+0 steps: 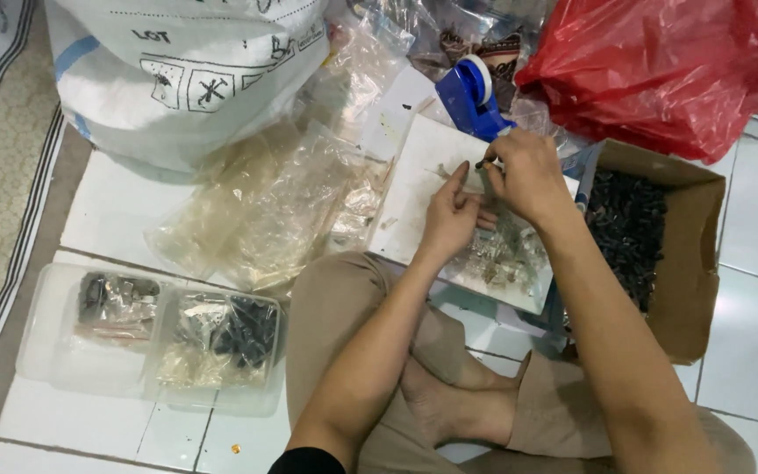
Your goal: Sorting and inserting small black components into a white template tray while sitting on the floor.
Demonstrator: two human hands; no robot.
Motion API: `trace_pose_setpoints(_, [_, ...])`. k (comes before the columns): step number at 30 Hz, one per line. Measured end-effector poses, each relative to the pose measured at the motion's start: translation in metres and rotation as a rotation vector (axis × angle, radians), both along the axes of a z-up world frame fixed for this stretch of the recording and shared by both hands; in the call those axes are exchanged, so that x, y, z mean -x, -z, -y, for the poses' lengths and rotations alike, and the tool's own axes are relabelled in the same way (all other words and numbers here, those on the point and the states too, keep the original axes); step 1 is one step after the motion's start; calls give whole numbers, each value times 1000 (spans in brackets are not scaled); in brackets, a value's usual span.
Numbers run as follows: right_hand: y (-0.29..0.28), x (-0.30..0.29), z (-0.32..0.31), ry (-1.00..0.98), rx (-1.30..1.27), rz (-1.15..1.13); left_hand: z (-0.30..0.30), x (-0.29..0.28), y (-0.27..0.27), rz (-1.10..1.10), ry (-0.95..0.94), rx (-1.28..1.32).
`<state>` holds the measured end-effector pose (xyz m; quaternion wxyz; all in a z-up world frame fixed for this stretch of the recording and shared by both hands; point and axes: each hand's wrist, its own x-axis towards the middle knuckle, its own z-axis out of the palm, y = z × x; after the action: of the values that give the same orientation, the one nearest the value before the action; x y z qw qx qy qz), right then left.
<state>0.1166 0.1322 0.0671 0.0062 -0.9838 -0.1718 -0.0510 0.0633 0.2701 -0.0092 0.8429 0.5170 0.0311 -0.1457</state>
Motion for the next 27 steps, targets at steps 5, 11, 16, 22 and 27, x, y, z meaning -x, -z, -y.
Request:
trace_pose_setpoints(5, [11,-4,2,2,61,5,7,-2,13,-50,56,36])
trace_pose_setpoints(11, [7,-2,-2,2,72,-7,7,1,8,-72,50,82])
trace_pose_setpoints(16, [7,-1,-2,19,42,-24,7,0,9,-73,49,94])
trace_pose_setpoints(22, [2,0,2,37,-41,-49,7,-1,8,-88,56,87])
trace_pose_setpoints(27, [7,-3,12,0,-111,-20,5,0,3,-103,56,61])
